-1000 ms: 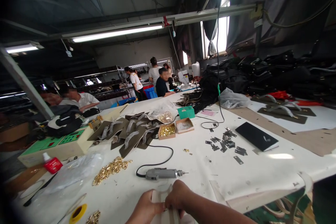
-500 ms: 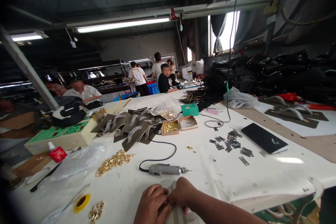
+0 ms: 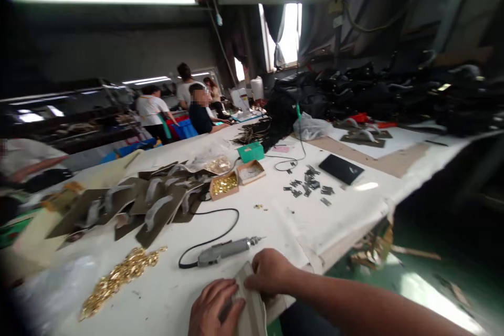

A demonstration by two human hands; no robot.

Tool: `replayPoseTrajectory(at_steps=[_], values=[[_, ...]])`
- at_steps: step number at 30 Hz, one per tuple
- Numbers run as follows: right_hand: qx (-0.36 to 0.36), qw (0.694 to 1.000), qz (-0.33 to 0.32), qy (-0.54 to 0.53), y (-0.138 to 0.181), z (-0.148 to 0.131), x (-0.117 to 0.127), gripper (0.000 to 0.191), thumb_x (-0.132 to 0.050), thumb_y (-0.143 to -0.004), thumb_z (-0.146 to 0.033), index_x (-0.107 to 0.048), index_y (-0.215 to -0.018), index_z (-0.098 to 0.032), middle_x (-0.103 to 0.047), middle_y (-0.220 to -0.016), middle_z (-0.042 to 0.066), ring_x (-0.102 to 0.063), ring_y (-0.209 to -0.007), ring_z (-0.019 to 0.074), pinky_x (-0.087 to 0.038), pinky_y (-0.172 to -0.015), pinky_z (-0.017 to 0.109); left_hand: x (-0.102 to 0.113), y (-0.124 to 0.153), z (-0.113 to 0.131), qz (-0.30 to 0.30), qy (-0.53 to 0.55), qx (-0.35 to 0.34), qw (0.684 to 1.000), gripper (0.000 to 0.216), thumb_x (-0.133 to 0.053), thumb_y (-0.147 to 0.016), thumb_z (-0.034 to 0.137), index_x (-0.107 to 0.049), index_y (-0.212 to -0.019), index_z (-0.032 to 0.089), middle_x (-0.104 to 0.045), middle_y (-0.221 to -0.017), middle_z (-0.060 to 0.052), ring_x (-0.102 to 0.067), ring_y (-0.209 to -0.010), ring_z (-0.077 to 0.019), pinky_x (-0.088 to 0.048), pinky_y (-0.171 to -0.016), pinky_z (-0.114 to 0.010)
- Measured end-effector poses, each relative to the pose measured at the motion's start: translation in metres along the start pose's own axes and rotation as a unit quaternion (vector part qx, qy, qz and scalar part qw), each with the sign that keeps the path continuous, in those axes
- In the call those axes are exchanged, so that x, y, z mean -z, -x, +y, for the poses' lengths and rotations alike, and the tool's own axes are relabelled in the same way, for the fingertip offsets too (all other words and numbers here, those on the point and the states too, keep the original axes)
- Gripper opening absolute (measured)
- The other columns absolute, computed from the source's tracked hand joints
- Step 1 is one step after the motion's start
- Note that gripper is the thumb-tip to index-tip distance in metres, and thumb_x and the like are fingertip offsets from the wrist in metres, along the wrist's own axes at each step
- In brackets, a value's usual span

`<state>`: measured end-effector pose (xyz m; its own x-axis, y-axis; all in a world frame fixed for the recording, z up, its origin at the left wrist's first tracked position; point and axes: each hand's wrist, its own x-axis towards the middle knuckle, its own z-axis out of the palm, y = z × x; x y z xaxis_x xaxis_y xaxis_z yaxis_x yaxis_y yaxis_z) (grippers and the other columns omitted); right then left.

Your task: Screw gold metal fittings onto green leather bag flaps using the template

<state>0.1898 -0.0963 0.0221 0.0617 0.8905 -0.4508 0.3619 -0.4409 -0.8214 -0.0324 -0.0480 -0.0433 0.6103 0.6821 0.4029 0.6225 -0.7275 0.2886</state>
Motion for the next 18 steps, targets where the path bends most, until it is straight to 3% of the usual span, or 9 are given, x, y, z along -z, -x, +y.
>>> replayPoseTrajectory(at_steps=[4, 10, 14, 18], values=[[0.072, 0.990, 0.091, -0.075, 0.025, 0.034, 0.029, 0.021, -0.067, -0.080, -0.031, -0.070, -0.095, -0.016, -0.071, -0.068, 0.000, -0.065, -0.053, 0.0127, -0.046, -0.049, 0.019, 0.004, -0.008, -0.002, 0.013, 0.007, -0.040, 0.999, 0.027, -0.070, -0.087, 0.046, -0.077, -0.107, 0.030, -0.079, -0.116, -0.004, -0.070, -0.110, -0.0292, -0.057, -0.093, -0.044], [0.031, 0.970, 0.229, -0.079, 0.049, 0.071, 0.096, 0.025, -0.061, -0.088, -0.035, -0.072, -0.095, -0.014, -0.069, -0.068, 0.001, -0.064, -0.056, 0.0134, -0.046, -0.052, 0.021, 0.010, -0.010, 0.007, 0.047, 0.031, -0.040, 0.998, 0.026, -0.067, -0.089, 0.047, -0.077, -0.102, 0.028, -0.079, -0.110, -0.004, -0.071, -0.104, -0.0285, -0.057, -0.090, -0.044], [0.033, 0.968, 0.249, 0.030, 0.034, 0.067, 0.126, 0.026, -0.059, -0.090, -0.035, -0.074, -0.099, -0.014, -0.073, -0.073, 0.003, -0.066, -0.060, 0.0133, -0.045, -0.057, 0.021, 0.009, -0.008, 0.007, 0.040, 0.014, -0.045, 0.998, 0.025, -0.068, -0.089, 0.047, -0.077, -0.103, 0.029, -0.079, -0.111, -0.003, -0.071, -0.106, -0.0280, -0.057, -0.092, -0.043], [0.074, 0.956, 0.240, 0.149, -0.011, 0.044, 0.132, 0.027, -0.059, -0.092, -0.036, -0.076, -0.105, -0.019, -0.076, -0.085, 0.003, -0.068, -0.069, 0.0137, -0.045, -0.065, 0.022, 0.010, -0.006, 0.005, 0.019, -0.013, -0.045, 0.999, 0.026, -0.069, -0.088, 0.047, -0.077, -0.105, 0.029, -0.079, -0.114, -0.003, -0.071, -0.110, -0.0278, -0.058, -0.093, -0.043]])
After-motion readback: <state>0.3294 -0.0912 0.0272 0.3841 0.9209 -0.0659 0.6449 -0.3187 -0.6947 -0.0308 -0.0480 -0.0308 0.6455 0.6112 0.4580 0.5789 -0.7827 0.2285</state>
